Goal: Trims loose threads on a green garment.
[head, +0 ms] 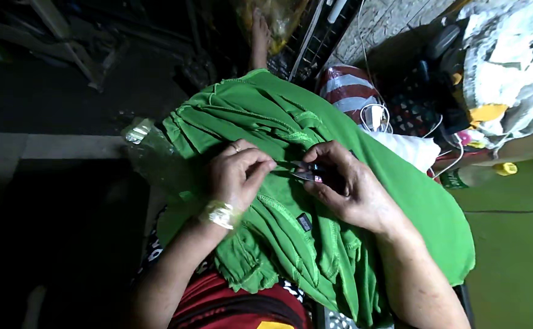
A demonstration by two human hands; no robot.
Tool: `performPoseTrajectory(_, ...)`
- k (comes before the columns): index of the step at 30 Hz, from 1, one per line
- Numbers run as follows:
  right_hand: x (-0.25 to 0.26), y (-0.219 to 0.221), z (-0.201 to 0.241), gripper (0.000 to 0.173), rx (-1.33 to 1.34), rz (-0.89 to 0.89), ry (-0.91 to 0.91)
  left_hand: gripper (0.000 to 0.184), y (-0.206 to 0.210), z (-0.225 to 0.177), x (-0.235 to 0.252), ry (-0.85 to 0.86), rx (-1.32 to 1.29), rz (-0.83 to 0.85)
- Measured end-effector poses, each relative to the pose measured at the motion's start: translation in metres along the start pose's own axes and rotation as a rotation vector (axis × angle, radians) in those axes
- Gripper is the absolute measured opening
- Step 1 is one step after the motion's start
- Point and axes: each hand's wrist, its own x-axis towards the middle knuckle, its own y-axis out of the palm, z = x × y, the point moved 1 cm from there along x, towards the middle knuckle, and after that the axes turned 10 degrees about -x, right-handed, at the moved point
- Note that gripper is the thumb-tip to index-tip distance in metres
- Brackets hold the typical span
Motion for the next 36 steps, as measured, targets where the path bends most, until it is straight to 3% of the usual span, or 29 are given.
performPoseTrajectory(9, 0.002, 0.021, 0.018, 0.024, -0.321, -0.224, -0.059, 0.017, 0.001, 0.006, -0.003, 0.026, 0.063, -0.037)
performPoseTrajectory(17, 0.011, 0.032, 0.02, 0.018, -0.396, -0.278, -0.09, 0.021, 0.006, 0.012, -0.009, 0.111, 0.088, -0.076)
performPoseTrajectory(20, 0.013, 0.032, 0.017, 0.018, -0.347, -0.278, -0.1, 0.02, 0.006, 0.011, -0.009, 0.057, 0.009, -0.095)
performPoseTrajectory(24, 0.014, 0.025, 0.005, 0.017, -0.073, -0.162, -0.003, 0.017, 0.002, 0.008, -0.007, -0.061, -0.173, -0.166)
performPoseTrajectory(29, 0.014, 0.018, 0.001, 0.027, 0.231, -0.109, 0.071, 0.022, -0.002, 0.01, -0.002, -0.031, -0.035, -0.075)
performPoseTrajectory(32, 0.015, 0.022, 0.002, 0.025, 0.208, -0.147, 0.033, 0.015, 0.001, 0.007, 0.005, 0.059, 0.082, -0.043)
performPoseTrajectory(36, 0.013, 0.02, 0.003, 0.024, 0.024, -0.153, 0.0, 0.016, -0.001, 0.011, 0.006, 0.073, 0.045, -0.042)
